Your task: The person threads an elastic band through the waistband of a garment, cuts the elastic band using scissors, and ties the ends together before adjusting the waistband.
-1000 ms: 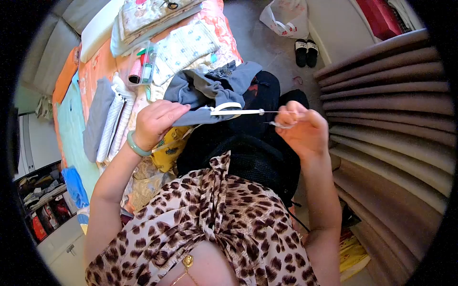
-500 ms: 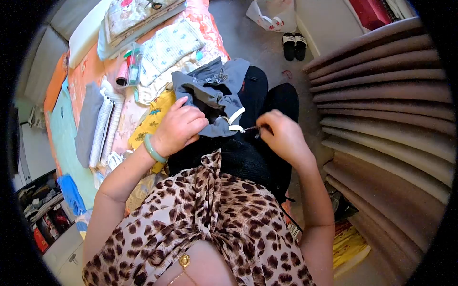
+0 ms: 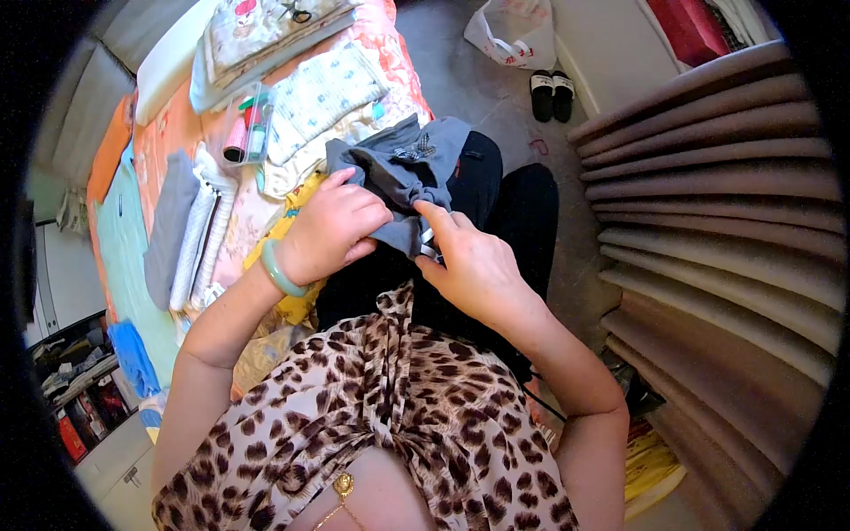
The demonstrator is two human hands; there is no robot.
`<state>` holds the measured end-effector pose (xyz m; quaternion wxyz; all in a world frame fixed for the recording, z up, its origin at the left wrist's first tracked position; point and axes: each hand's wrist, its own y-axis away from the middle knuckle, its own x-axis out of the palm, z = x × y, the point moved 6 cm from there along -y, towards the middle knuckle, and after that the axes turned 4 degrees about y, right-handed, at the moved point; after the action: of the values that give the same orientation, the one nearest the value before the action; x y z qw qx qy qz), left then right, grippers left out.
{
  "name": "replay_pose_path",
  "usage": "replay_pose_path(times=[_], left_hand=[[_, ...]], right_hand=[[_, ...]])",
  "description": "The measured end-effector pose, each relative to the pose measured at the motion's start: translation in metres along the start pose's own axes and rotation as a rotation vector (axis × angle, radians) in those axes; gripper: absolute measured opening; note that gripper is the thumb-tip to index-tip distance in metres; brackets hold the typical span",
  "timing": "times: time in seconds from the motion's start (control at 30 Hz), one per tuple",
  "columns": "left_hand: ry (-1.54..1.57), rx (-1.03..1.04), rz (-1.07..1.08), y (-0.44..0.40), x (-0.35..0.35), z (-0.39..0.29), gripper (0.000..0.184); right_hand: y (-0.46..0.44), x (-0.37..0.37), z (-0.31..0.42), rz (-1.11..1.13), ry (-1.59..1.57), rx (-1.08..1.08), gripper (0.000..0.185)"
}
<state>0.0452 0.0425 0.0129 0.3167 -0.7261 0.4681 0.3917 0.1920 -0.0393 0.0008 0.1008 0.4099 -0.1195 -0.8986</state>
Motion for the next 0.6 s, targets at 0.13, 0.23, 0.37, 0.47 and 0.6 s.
replay_pose_path(times=[0.13,0.23,0.37,0.47,0.6], left_hand=[[0.003,-0.017,-0.036,-0.006,-0.008,0.003,0.030],[0.013,-0.030,-0.048,-0.010,-0.010,0.003,0.026],[-0.006,-0.030,-0.037,-0.016,-0.017,0.003,0.022],[0.041,-0.008,-0.033,-0.020,-0.018,0.006,0.020],[0.090,0.048,0.058,-0.032,-0.023,0.011,0.018]], right_hand=[[0.002,-0.004,0.004,-0.058,0.057,0.016,0.071],[-0.002,-0.001,0.008,-0.143,-0.009,0.017,0.069],[-0.011,0.002,-0.008,0.052,-0.487,0.245,0.055],[-0.012,-0.017,-0.011,-0.112,-0.330,0.083,0.034],[-0.013,-0.035,0.000,-0.174,-0.040,-0.069,0.030]])
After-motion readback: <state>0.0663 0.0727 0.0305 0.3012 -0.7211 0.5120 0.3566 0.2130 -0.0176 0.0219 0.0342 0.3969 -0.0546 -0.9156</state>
